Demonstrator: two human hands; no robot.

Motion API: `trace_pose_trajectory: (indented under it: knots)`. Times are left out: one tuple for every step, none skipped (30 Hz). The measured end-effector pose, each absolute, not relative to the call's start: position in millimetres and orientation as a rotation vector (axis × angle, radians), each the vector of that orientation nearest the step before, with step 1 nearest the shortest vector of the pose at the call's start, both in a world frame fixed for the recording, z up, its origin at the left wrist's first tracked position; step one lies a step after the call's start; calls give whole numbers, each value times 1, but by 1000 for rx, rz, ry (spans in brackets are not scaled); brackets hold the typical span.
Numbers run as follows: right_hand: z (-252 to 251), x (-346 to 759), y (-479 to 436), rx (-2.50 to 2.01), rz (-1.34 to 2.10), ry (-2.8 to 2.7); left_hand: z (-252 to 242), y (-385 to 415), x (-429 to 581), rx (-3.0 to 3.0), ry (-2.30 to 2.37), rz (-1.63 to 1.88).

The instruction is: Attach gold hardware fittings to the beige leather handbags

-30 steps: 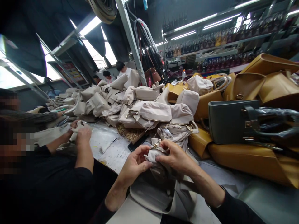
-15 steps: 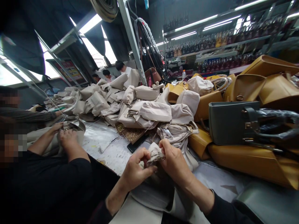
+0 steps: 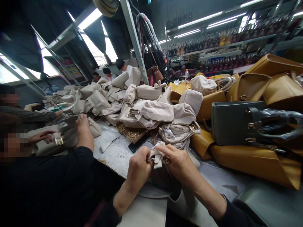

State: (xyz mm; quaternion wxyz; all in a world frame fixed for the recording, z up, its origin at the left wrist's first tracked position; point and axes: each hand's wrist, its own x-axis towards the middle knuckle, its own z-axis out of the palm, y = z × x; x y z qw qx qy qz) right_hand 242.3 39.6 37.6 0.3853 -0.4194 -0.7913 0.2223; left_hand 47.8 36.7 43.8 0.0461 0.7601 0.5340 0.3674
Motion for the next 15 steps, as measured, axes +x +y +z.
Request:
trace_pose_trajectory:
  knots:
    - [37,245,42,-1054,607,-2004,47,37,46,2270,1587,1062]
    - [37,247,44,-1036,649,-1980,51,38,44,2207,1498,1005]
    - [37,248,46,-1017,689,-1951,56,38,41,2134,1369,966]
    - [36,250,48,-1004,724,-1921,60,38,39,2055,1220,950]
    - [36,251,50,-995,755,-1895,64,38,36,1977,1090,968]
    - [37,251,52,-987,786,-1878,67,37,34,1912,1007,1019]
    - [37,251,53,-979,821,-1875,70,37,32,1871,976,1088]
    - [38,251,54,-969,864,-1886,72,38,32,1852,985,1154]
    - [39,250,54,-954,909,-1906,74,38,32,1853,1003,1194]
    - [41,248,54,-940,947,-1933,75,39,32,1869,1005,1197]
    - [42,247,54,-931,971,-1962,76,39,33,1893,990,1176]
    - [43,246,54,-926,980,-1987,77,40,34,1912,969,1144]
    - [43,245,55,-920,981,-2006,77,42,35,1923,953,1117]
    - [43,244,55,-911,980,-2017,76,43,36,1924,950,1102]
    - [42,244,55,-899,984,-2018,75,44,36,1917,956,1100]
